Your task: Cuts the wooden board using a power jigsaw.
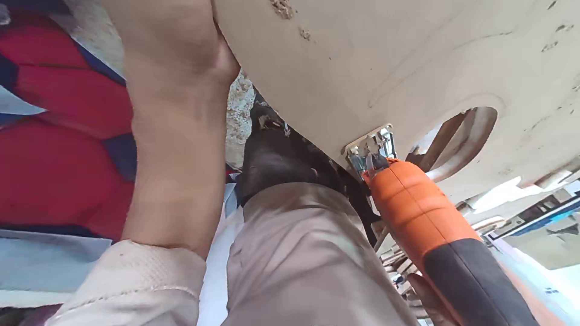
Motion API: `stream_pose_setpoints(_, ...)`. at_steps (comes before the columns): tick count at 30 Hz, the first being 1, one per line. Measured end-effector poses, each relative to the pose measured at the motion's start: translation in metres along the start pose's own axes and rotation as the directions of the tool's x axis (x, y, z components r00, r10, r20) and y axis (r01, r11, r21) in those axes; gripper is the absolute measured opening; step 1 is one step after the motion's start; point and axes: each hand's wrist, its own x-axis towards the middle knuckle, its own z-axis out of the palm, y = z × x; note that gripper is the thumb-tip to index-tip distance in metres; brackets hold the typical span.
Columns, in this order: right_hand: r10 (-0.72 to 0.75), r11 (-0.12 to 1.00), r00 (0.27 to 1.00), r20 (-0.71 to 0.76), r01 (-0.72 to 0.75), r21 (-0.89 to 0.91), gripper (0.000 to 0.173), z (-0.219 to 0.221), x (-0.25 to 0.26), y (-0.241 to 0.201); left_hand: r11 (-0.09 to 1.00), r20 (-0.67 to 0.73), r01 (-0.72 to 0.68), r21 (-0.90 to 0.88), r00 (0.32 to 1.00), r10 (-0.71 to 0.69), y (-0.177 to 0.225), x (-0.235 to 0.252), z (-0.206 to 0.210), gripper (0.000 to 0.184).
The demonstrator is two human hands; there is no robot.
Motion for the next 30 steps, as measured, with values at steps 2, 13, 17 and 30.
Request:
stream_pose_setpoints(2,0.001,1.000,1.000,-0.010,0.000,0.024,0.040,0.002,0.002,-0.003,0.999,-0.066,0.049,0.021,0.997,-0.048,0.001,-0.003,0.000,0.016)
stream_pose_setpoints(13,-0.001,0.997,0.998,0.059,-0.003,0.072,0.047,-0.005,0.005,-0.002,0.998,0.029,-0.059,-0.018,0.998,0.059,0.008,-0.008,0.001,0.026)
stream_pose_setpoints(17,0.000,0.998,0.998,0.062,-0.004,0.066,0.045,-0.005,0.009,-0.005,0.961,-0.492,0.274,0.029,0.841,-0.225,0.110,0.002,0.152,0.028)
stream_pose_setpoints(30,-0.004,1.000,0.997,0.077,0.003,0.006,0.045,-0.006,0.017,-0.013,0.969,-0.484,0.245,-0.035,0.844,-0.231,0.108,0.003,0.150,0.027)
